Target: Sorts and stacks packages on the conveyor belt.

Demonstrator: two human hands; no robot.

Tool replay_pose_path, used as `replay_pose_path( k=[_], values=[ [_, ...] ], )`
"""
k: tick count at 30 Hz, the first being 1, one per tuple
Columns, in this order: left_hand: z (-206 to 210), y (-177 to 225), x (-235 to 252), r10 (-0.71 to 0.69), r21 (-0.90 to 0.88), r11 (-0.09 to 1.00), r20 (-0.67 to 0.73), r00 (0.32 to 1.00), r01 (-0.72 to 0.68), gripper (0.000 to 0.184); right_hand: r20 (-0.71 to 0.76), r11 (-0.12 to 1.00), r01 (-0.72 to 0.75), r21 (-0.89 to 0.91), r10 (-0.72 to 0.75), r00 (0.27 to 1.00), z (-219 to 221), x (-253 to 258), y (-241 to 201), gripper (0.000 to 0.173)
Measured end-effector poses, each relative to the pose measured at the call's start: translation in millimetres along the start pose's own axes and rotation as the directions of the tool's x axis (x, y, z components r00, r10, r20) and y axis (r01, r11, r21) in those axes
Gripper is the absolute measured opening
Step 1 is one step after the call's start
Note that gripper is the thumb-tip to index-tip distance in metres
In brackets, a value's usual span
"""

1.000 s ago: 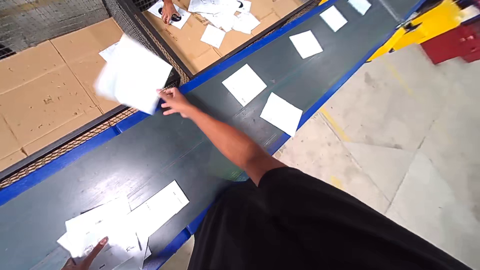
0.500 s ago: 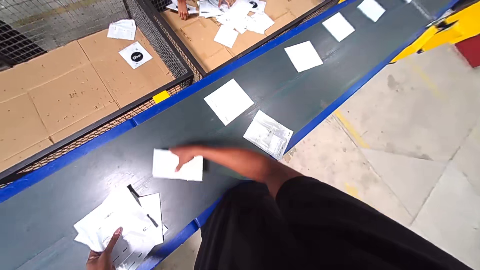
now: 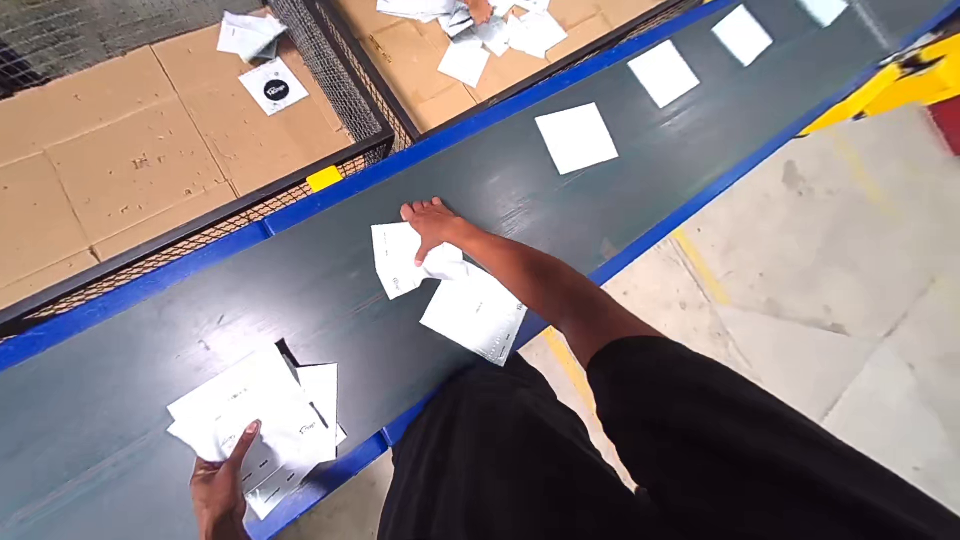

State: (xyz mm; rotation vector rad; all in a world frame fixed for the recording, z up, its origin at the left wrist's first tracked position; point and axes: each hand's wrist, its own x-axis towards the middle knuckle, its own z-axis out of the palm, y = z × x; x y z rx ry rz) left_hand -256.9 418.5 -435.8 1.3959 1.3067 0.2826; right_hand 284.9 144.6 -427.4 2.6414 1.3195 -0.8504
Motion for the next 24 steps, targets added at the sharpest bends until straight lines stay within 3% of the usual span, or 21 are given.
replay_pose_path(
  k=[2, 3, 4, 5, 6, 7, 8, 9, 10, 12, 14, 16, 20, 24],
  values=[
    [7.5, 4.2, 3.9, 0.012, 0.015, 1.000, 0.015, 1.000, -0.012, 0.067, 0.102, 0.962, 0.088, 0.258, -0.117, 0.988, -4.8, 0.9, 3.1, 0.078],
    [9.6, 5.5, 4.6, 0.013, 0.022, 1.000, 0.021, 1.000, -0.014, 0.069, 0.087, 0.903, 0.110, 0.415, -0.159, 0.983, -10.8, -3.0, 10.1, 0.060],
    [10.8, 7.9, 3.6, 0.010, 0.031, 0.999, 0.024, 1.000, -0.011, 0.071, 0.003, 0.819, 0.086, 0.567, -0.107, 0.994, -19.3, -10.1, 22.1, 0.050],
    [11.7, 9.7, -0.4, 0.006, 0.038, 0.999, 0.022, 1.000, -0.007, 0.073, -0.109, 0.685, 0.040, 0.727, 0.057, 0.992, -25.3, -18.4, 39.4, 0.045],
    [12.7, 10.9, -6.8, 0.003, 0.035, 0.999, 0.021, 1.000, -0.004, 0.073, -0.176, 0.490, 0.006, 0.872, 0.302, 0.937, -25.2, -21.9, 58.8, 0.047],
    [13.7, 10.8, -9.6, 0.009, 0.024, 1.000, 0.013, 1.000, -0.009, 0.072, -0.167, 0.300, -0.004, 0.954, 0.543, 0.823, -24.3, -20.2, 75.5, 0.055],
    [14.9, 10.2, -10.4, 0.016, 0.009, 1.000, 0.010, 1.000, -0.016, 0.070, -0.115, 0.191, -0.027, 0.981, 0.689, 0.715, -23.2, -21.4, 84.9, 0.066],
    [15.5, 6.5, -12.0, 0.017, -0.002, 1.000, 0.010, 1.000, -0.017, 0.069, -0.093, 0.215, -0.094, 0.972, 0.719, 0.689, -16.7, -31.4, 83.7, 0.079],
    [13.5, 3.7, -13.4, 0.015, -0.008, 1.000, 0.006, 1.000, -0.015, 0.068, -0.110, 0.341, -0.159, 0.927, 0.651, 0.751, -4.1, -49.8, 66.1, 0.088],
    [12.2, 0.7, -13.3, 0.011, -0.023, 1.000, -0.027, 1.000, -0.012, 0.066, -0.126, 0.710, -0.167, 0.684, 0.340, 0.932, 28.0, -90.7, 1.4, 0.094],
    [9.0, -1.9, -19.1, -0.007, -0.018, 1.000, -0.051, 0.999, 0.006, 0.066, -0.074, 0.935, -0.077, 0.347, 0.109, 0.991, 73.7, -131.2, -63.7, 0.102],
    [5.6, -3.9, -19.9, -0.013, -0.034, 0.999, -0.074, 0.997, 0.010, 0.066, -0.102, 0.985, -0.013, 0.175, 0.031, 0.994, 102.6, -148.5, -98.3, 0.097],
    [-5.9, -11.6, -23.6, -0.034, -0.051, 0.998, -0.117, 0.993, 0.028, 0.067, -0.076, 0.953, -0.033, 0.302, 0.059, 0.995, 112.3, -144.7, -118.4, 0.055],
    [-10.1, -20.6, -23.8, -0.028, -0.073, 0.997, -0.133, 0.991, 0.019, 0.066, 0.010, 0.912, 0.052, 0.408, -0.061, 0.998, 118.9, -129.3, -112.7, 0.038]
  ],
)
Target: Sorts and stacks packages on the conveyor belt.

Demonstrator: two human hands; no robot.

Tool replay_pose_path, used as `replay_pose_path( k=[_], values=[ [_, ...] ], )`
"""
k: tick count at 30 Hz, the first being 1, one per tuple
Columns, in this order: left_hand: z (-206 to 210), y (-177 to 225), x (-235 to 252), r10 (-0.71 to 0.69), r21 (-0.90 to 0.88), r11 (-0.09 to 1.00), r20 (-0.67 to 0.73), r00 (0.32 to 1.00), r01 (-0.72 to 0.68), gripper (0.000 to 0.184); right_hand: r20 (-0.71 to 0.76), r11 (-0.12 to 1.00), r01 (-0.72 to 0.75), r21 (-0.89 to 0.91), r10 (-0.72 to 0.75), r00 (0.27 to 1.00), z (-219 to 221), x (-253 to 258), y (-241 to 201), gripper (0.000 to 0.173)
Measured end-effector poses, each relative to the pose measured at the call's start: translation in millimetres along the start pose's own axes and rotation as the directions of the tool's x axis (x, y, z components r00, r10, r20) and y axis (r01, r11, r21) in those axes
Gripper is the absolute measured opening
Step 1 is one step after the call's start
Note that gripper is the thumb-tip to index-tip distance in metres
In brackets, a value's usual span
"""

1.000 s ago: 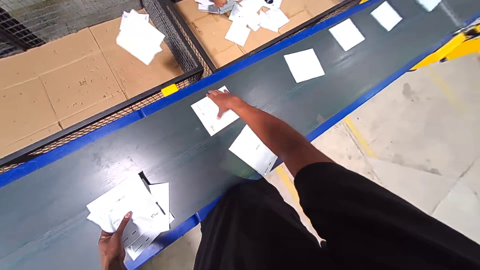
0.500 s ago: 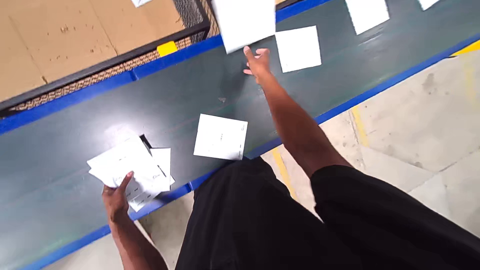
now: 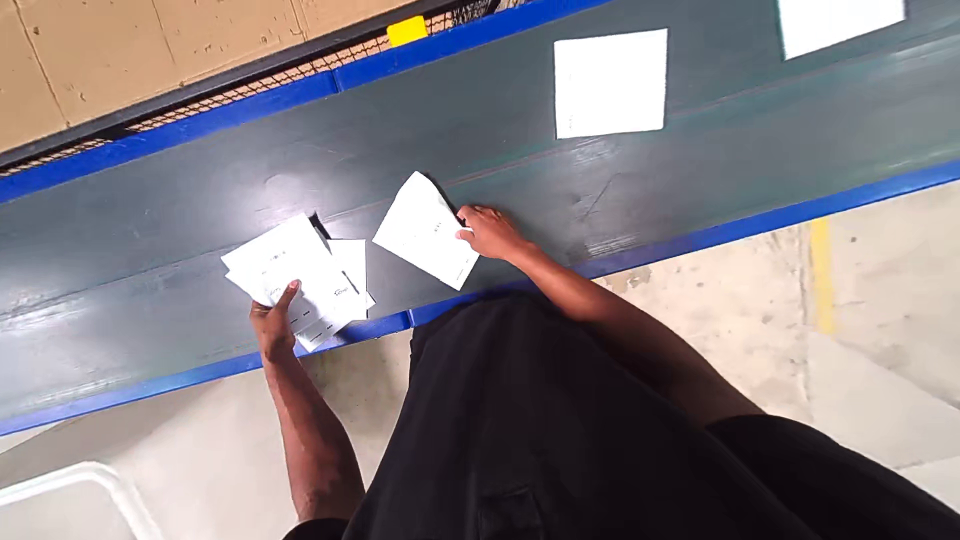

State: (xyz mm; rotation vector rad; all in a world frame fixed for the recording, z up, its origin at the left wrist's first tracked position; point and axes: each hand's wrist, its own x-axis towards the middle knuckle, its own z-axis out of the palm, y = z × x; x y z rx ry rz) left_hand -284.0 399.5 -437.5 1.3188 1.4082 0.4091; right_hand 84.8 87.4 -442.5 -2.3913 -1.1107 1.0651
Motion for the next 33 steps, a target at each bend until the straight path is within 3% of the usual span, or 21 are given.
replay_pose_path(
  k=[5, 8, 10, 12, 13, 14, 15, 17, 18, 20, 23, 26, 28, 31, 33],
  values=[
    [-2.2, -2.4, -6.6, -0.006, 0.008, 1.000, -0.036, 0.999, 0.006, 0.067, 0.091, 0.993, 0.085, 0.085, -0.092, 0.992, -22.5, 4.0, -8.6, 0.032],
    [12.9, 2.1, -17.2, -0.022, 0.019, 1.000, -0.033, 0.999, 0.022, 0.071, -0.010, 0.955, 0.114, 0.275, -0.115, 0.993, -75.0, 8.8, 6.3, 0.036],
    [20.0, 1.8, -24.0, -0.014, 0.019, 1.000, -0.029, 0.999, 0.015, 0.069, -0.217, 0.801, 0.055, 0.597, 0.095, 0.971, -127.3, 14.6, 31.5, 0.049],
    [23.8, 0.2, -29.9, -0.006, 0.014, 1.000, -0.032, 0.999, 0.006, 0.065, -0.378, 0.463, 0.173, 0.869, 0.398, 0.836, -177.6, 36.8, 62.0, 0.050],
    [24.7, -2.6, -33.4, -0.009, 0.011, 1.000, -0.039, 0.999, 0.010, 0.064, -0.392, 0.361, 0.232, 0.904, 0.477, 0.787, -194.7, 48.9, 76.0, 0.058],
    [24.8, -4.1, -34.9, -0.015, 0.016, 1.000, -0.046, 0.999, 0.016, 0.063, -0.409, 0.398, 0.219, 0.891, 0.494, 0.767, -201.5, 59.3, 86.5, 0.070],
    [26.6, -3.2, -33.7, -0.021, 0.018, 1.000, -0.049, 0.999, 0.022, 0.063, -0.454, 0.555, 0.168, 0.815, 0.431, 0.780, -201.0, 68.5, 94.6, 0.080],
    [31.3, -2.4, -33.8, -0.034, 0.013, 0.999, -0.053, 0.998, 0.035, 0.064, -0.488, 0.921, 0.041, 0.388, 0.167, 0.857, -189.0, 87.3, 106.6, 0.096],
    [32.9, -1.8, -34.8, -0.040, 0.013, 0.999, -0.055, 0.998, 0.041, 0.064, -0.436, 0.988, -0.005, 0.157, 0.073, 0.897, -178.7, 98.2, 111.5, 0.104],
    [34.7, -0.5, -35.5, -0.057, 0.022, 0.998, -0.055, 0.997, 0.059, 0.063, -0.321, 0.994, -0.042, -0.096, 0.009, 0.947, -158.7, 112.5, 110.0, 0.113],
    [31.6, 0.3, -34.6, -0.074, 0.036, 0.996, -0.060, 0.995, 0.076, 0.063, -0.291, 0.975, -0.045, -0.216, -0.021, 0.957, -132.1, 111.3, 83.1, 0.112],
    [29.9, -2.2, -36.3, -0.071, 0.043, 0.996, -0.057, 0.996, 0.073, 0.066, -0.179, 0.976, -0.075, -0.206, 0.038, 0.983, -116.2, 93.1, 50.3, 0.116],
    [35.4, -1.5, -36.2, -0.059, 0.036, 0.998, -0.024, 0.998, 0.060, 0.066, -0.013, 0.993, -0.055, -0.107, 0.053, 0.998, -110.8, 78.6, 42.2, 0.096],
    [40.6, 2.2, -41.8, -0.046, 0.018, 0.999, 0.053, 0.997, 0.046, 0.058, 0.248, 0.983, 0.053, 0.176, -0.096, 0.964, -123.5, 66.8, 36.0, 0.057],
    [47.0, 8.1, -49.9, -0.041, 0.025, 0.999, 0.104, 0.994, 0.039, 0.058, 0.303, 0.953, 0.061, 0.298, -0.155, 0.940, -146.9, 60.7, 33.1, 0.048]
  ],
)
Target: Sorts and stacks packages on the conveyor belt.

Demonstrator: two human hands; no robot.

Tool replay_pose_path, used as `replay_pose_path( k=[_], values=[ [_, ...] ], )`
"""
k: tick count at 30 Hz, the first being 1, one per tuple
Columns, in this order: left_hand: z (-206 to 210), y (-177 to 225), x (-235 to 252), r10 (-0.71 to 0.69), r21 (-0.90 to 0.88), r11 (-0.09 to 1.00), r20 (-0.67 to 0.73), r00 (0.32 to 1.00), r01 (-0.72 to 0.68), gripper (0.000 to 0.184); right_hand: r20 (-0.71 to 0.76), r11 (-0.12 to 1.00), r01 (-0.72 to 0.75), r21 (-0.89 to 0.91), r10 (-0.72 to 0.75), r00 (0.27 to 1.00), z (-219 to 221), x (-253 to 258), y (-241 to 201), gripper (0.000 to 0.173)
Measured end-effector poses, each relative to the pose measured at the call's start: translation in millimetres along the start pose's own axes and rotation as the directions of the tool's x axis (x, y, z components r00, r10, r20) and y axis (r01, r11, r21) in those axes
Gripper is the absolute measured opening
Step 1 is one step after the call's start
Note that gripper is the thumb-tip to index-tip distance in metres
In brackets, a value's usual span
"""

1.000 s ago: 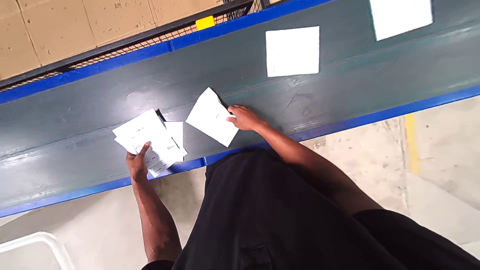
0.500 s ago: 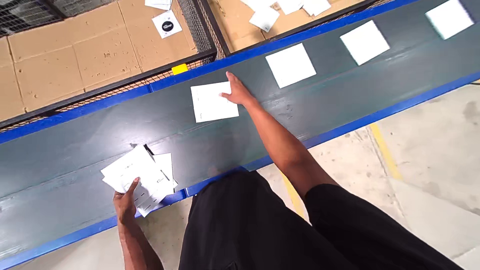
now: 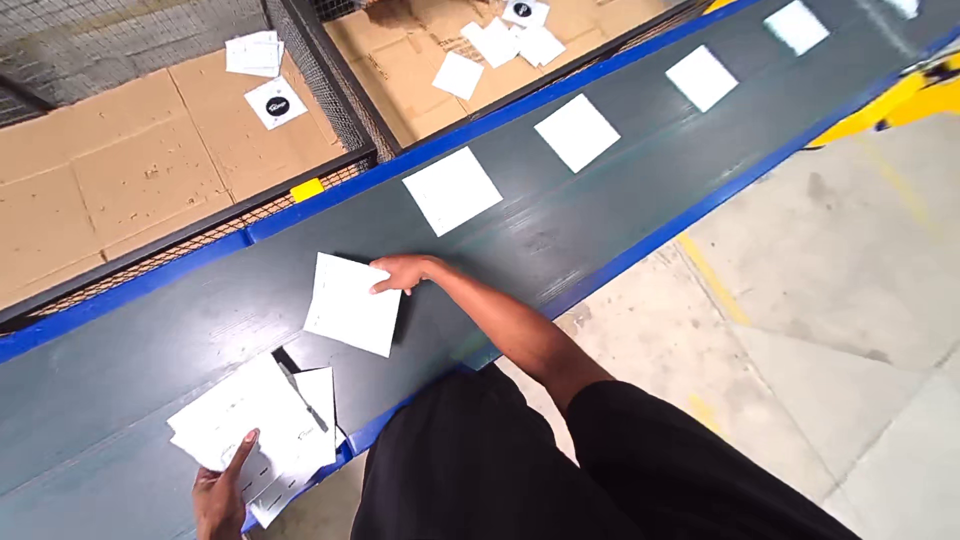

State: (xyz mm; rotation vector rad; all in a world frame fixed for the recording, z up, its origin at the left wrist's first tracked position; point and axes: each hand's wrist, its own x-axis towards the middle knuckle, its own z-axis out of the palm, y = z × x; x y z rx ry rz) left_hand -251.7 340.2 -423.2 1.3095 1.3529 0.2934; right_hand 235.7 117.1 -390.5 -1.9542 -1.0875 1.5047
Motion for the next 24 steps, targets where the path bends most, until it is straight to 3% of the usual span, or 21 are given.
replay_pose_path(
  k=[3, 5, 6, 8, 9, 10, 11, 12, 13, 15, 18, 24],
  values=[
    [12.7, 5.8, -4.5, 0.024, 0.004, 1.000, 0.055, 0.998, -0.024, 0.059, 0.006, 0.988, 0.034, 0.154, -0.035, 0.999, -31.2, -12.2, -13.3, 0.041],
    [22.1, 10.7, -3.6, 0.035, -0.001, 0.999, 0.078, 0.996, -0.035, 0.058, -0.072, 0.938, 0.102, 0.330, -0.083, 0.994, -48.5, -4.1, -30.1, 0.037],
    [28.5, 11.1, -3.7, 0.035, 0.001, 0.999, 0.091, 0.995, -0.035, 0.057, -0.172, 0.861, 0.199, 0.468, -0.132, 0.976, -54.7, 5.7, -41.3, 0.036],
    [36.6, 12.3, -7.1, 0.036, 0.006, 0.999, 0.100, 0.994, -0.037, 0.057, -0.376, 0.530, 0.451, 0.718, -0.250, 0.892, -54.7, 36.0, -63.6, 0.045],
    [39.8, 15.8, -8.3, 0.041, 0.011, 0.999, 0.099, 0.994, -0.042, 0.058, -0.468, 0.463, 0.525, 0.714, -0.242, 0.850, -53.0, 51.5, -69.9, 0.051],
    [43.7, 19.4, -7.9, 0.047, 0.006, 0.999, 0.094, 0.994, -0.048, 0.059, -0.546, 0.568, 0.550, 0.612, -0.199, 0.814, -52.5, 65.0, -67.5, 0.055],
    [45.0, 20.1, -9.9, 0.051, 0.005, 0.999, 0.083, 0.995, -0.051, 0.060, -0.598, 0.783, 0.473, 0.404, -0.165, 0.784, -50.2, 75.6, -53.8, 0.061],
    [42.4, 19.7, -12.5, 0.050, 0.003, 0.999, 0.076, 0.996, -0.050, 0.059, -0.620, 0.947, 0.292, 0.138, -0.148, 0.771, -47.2, 83.9, -30.8, 0.070],
    [41.1, 19.2, -14.1, 0.052, -0.009, 0.999, 0.079, 0.996, -0.052, 0.059, -0.618, 0.991, 0.088, -0.097, -0.129, 0.775, -48.0, 88.4, -5.5, 0.078],
    [39.2, 14.5, -22.2, 0.045, -0.031, 0.999, 0.077, 0.996, -0.043, 0.058, -0.583, 0.932, -0.170, -0.319, -0.051, 0.811, -50.6, 86.1, 34.5, 0.095],
    [37.5, 9.8, -28.6, 0.034, -0.007, 0.999, 0.110, 0.993, -0.033, 0.058, -0.488, 0.890, -0.194, -0.412, -0.036, 0.872, -53.7, 58.5, 47.9, 0.105],
    [45.7, 8.3, -28.3, 0.014, 0.014, 1.000, 0.145, 0.989, -0.016, 0.058, -0.438, 0.851, -0.215, -0.479, -0.020, 0.899, -30.7, 38.0, 40.8, 0.080]
  ],
)
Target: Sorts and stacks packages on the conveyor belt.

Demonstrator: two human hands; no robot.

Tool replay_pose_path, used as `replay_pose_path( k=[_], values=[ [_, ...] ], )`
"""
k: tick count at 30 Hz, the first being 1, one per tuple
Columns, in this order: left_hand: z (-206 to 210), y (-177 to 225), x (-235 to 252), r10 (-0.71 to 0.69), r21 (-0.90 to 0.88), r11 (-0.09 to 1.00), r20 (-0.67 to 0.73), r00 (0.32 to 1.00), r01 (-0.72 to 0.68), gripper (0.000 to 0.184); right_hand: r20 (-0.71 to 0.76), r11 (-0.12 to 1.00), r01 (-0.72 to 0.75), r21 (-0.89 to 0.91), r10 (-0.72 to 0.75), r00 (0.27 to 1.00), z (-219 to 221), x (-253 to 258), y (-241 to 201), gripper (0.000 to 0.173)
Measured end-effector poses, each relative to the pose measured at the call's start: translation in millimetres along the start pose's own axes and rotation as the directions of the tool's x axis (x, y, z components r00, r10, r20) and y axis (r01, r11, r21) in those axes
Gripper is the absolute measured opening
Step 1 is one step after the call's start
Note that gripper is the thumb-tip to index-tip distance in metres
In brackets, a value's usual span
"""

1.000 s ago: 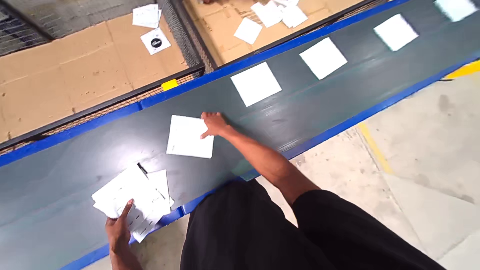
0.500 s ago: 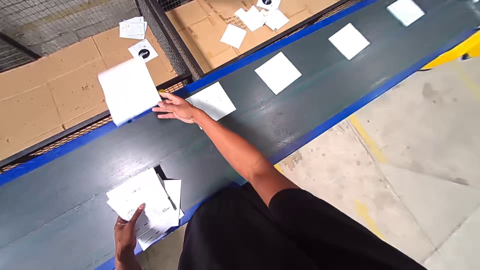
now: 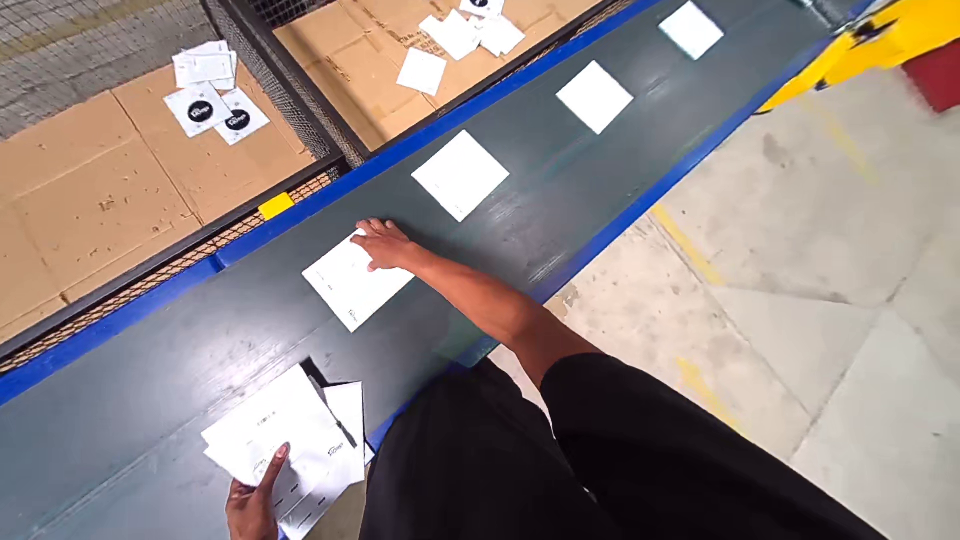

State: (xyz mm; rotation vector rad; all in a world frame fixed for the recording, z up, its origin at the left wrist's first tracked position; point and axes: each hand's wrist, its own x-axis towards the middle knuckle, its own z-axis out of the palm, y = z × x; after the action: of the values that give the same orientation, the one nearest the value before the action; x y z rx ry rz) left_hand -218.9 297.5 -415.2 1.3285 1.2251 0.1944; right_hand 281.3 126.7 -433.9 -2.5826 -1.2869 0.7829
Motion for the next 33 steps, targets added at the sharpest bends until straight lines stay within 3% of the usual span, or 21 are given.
replay_pose_path(
  k=[3, 5, 7, 8, 10, 12, 14, 15, 16, 17, 18, 19, 20, 23, 27, 30, 33],
  values=[
    [4.7, 5.0, 2.8, 0.025, 0.002, 1.000, 0.013, 1.000, -0.025, 0.058, -0.048, 0.997, 0.073, 0.007, -0.073, 0.996, 14.8, -9.6, -16.3, 0.081],
    [4.1, 4.8, 3.3, 0.041, -0.001, 0.999, 0.008, 0.999, -0.041, 0.060, -0.037, 0.999, 0.051, -0.005, -0.051, 0.998, 21.6, -16.4, -34.6, 0.097],
    [2.0, 3.0, 1.5, 0.041, -0.012, 0.999, -0.010, 0.999, -0.042, 0.060, 0.071, 1.000, -0.007, -0.020, 0.008, 0.997, 30.4, -23.5, -52.4, 0.112],
    [0.9, 2.3, -0.2, 0.038, -0.014, 0.999, -0.017, 0.999, -0.038, 0.059, 0.148, 1.000, -0.006, 0.020, 0.003, 0.989, 32.7, -25.6, -58.7, 0.102],
    [-2.2, 1.6, -5.4, 0.038, -0.010, 0.999, -0.023, 0.999, -0.039, 0.059, 0.267, 0.961, 0.049, 0.271, -0.124, 0.956, 26.6, -18.2, -66.1, 0.068],
    [-4.6, 1.6, -11.0, 0.024, 0.002, 1.000, -0.030, 0.999, -0.024, 0.059, 0.069, 0.749, 0.118, 0.652, -0.213, 0.975, 11.6, 1.8, -72.6, 0.039],
    [-6.0, 1.7, -15.8, 0.001, 0.019, 1.000, -0.045, 0.999, 0.000, 0.058, -0.162, 0.306, 0.147, 0.940, 0.021, 0.987, -12.7, 25.2, -86.3, 0.033],
    [-5.4, 2.5, -17.9, -0.005, 0.025, 1.000, -0.059, 0.998, 0.007, 0.057, -0.193, 0.183, 0.171, 0.968, 0.109, 0.975, -29.2, 35.7, -87.4, 0.035],
    [-5.2, 3.7, -18.4, -0.006, 0.021, 1.000, -0.075, 0.997, 0.008, 0.057, -0.228, 0.238, 0.195, 0.951, 0.117, 0.967, -42.4, 43.4, -78.9, 0.037],
    [-7.7, 3.7, -19.8, -0.008, 0.014, 1.000, -0.090, 0.996, 0.010, 0.057, -0.272, 0.464, 0.207, 0.861, 0.078, 0.959, -48.9, 47.3, -63.1, 0.044],
    [-11.7, 2.8, -21.2, -0.009, 0.010, 1.000, -0.102, 0.995, 0.010, 0.058, -0.281, 0.722, 0.186, 0.666, 0.012, 0.960, -49.1, 51.0, -40.9, 0.058],
    [-13.9, 2.8, -20.6, -0.009, 0.009, 1.000, -0.105, 0.994, 0.010, 0.059, -0.226, 0.903, 0.114, 0.414, -0.020, 0.974, -46.8, 53.4, -16.8, 0.077],
    [-12.0, 2.2, -18.8, -0.003, 0.009, 1.000, -0.090, 0.996, 0.004, 0.059, -0.147, 0.981, 0.023, 0.194, 0.006, 0.989, -44.1, 49.1, 5.5, 0.095],
    [-11.5, -6.6, -11.4, 0.016, 0.014, 1.000, 0.000, 1.000, -0.016, 0.059, -0.027, 0.997, -0.047, -0.054, 0.046, 0.999, -23.1, 13.3, 37.6, 0.120],
    [-2.9, -9.9, -2.4, 0.030, 0.011, 0.999, 0.065, 0.997, -0.031, 0.059, -0.009, 0.991, -0.094, -0.097, 0.094, 0.996, 9.8, -34.4, 19.1, 0.130],
    [6.2, -1.3, -0.1, 0.037, 0.031, 0.999, 0.089, 0.995, -0.040, 0.061, 0.113, 0.991, -0.131, -0.023, 0.133, 0.985, 28.3, -64.0, 5.3, 0.110],
    [12.2, 5.3, -5.1, 0.048, 0.039, 0.998, 0.114, 0.992, -0.052, 0.062, 0.269, 0.954, -0.013, 0.299, -0.071, 0.960, 13.8, -75.3, 7.5, 0.060]
  ],
)
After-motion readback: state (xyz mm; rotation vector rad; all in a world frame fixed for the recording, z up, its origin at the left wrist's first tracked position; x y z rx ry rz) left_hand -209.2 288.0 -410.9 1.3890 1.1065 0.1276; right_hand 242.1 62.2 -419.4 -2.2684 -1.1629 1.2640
